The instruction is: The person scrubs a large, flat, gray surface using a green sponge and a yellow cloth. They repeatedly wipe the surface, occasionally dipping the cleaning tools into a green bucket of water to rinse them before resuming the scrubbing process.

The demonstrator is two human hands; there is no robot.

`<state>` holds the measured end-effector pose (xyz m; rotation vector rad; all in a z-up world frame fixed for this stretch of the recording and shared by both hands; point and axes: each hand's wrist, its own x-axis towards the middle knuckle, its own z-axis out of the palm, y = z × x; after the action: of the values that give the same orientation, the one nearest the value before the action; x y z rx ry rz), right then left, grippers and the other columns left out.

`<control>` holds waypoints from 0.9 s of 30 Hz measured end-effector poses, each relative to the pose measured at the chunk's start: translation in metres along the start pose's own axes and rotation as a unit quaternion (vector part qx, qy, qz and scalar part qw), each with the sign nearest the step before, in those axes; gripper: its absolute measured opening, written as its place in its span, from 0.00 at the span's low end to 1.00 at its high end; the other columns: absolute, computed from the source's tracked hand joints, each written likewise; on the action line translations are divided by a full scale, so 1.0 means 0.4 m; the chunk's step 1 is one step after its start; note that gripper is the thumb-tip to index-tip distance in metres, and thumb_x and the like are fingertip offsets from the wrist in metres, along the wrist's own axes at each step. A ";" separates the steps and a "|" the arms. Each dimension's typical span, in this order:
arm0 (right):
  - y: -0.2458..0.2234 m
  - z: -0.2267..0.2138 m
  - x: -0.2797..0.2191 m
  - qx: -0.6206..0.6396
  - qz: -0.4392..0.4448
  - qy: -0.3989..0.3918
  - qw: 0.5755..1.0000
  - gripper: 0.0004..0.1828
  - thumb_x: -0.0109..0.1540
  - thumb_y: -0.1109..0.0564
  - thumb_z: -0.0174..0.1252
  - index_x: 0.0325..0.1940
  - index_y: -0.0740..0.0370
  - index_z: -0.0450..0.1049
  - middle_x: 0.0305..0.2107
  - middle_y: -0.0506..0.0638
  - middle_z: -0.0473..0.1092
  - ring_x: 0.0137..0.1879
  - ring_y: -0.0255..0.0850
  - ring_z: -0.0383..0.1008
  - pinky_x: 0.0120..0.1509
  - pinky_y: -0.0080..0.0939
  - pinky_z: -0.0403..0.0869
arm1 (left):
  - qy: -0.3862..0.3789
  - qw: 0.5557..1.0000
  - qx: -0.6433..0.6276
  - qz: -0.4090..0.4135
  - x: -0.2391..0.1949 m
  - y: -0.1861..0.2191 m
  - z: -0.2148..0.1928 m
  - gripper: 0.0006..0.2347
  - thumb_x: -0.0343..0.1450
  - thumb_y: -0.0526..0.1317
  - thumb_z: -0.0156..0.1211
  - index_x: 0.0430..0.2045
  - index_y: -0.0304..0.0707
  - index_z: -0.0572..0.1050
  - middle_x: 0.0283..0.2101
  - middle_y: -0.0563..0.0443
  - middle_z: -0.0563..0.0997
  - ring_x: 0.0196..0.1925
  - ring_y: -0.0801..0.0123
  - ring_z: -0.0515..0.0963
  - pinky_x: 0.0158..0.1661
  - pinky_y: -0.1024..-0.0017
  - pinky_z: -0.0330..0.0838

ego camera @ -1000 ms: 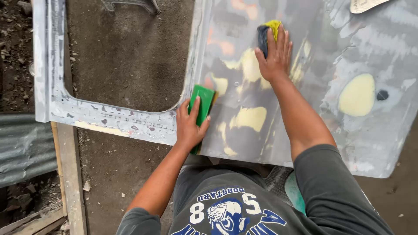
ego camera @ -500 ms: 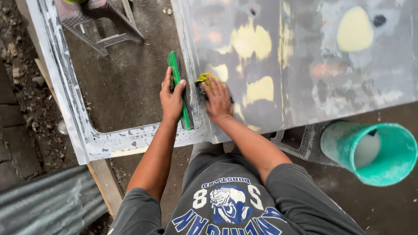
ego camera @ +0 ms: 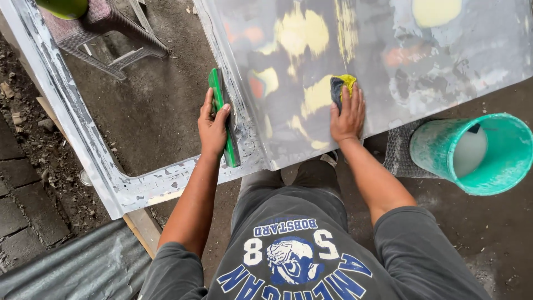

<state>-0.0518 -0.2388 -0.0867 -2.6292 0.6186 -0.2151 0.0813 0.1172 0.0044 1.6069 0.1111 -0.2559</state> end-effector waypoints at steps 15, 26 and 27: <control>-0.543 0.172 -0.133 0.145 -0.166 -0.149 0.964 0.24 0.61 0.62 0.52 0.61 0.49 0.74 0.64 0.43 0.69 0.69 0.48 0.66 0.71 0.57 0.62 | 0.002 0.997 -0.078 -0.019 0.005 -0.012 -0.033 0.27 0.74 0.32 0.60 0.71 0.31 0.61 0.46 0.56 0.79 0.43 0.81 0.75 0.46 0.81 0.71; -0.291 -0.197 -0.071 0.706 0.249 -0.030 0.663 0.19 0.72 0.53 0.47 0.65 0.64 0.66 0.50 0.51 0.71 0.53 0.38 0.73 0.57 0.41 0.72 | -0.196 0.955 -0.160 -0.153 0.028 -0.098 0.442 0.24 0.74 0.39 0.59 0.68 0.36 0.68 0.47 0.53 0.77 0.44 0.76 0.74 0.45 0.78 0.67; -0.256 -0.208 -0.090 0.691 0.185 0.028 0.698 0.21 0.75 0.55 0.47 0.69 0.67 0.65 0.55 0.52 0.70 0.59 0.38 0.70 0.65 0.38 0.69 | -0.224 0.944 -0.188 -0.155 0.012 -0.111 0.522 0.23 0.74 0.40 0.58 0.66 0.33 0.69 0.52 0.56 0.79 0.50 0.78 0.76 0.52 0.80 0.69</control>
<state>-0.0639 -0.1704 0.0312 -1.0037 0.6054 -0.4175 0.0560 -0.0885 -0.0469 1.1149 0.0557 -0.7911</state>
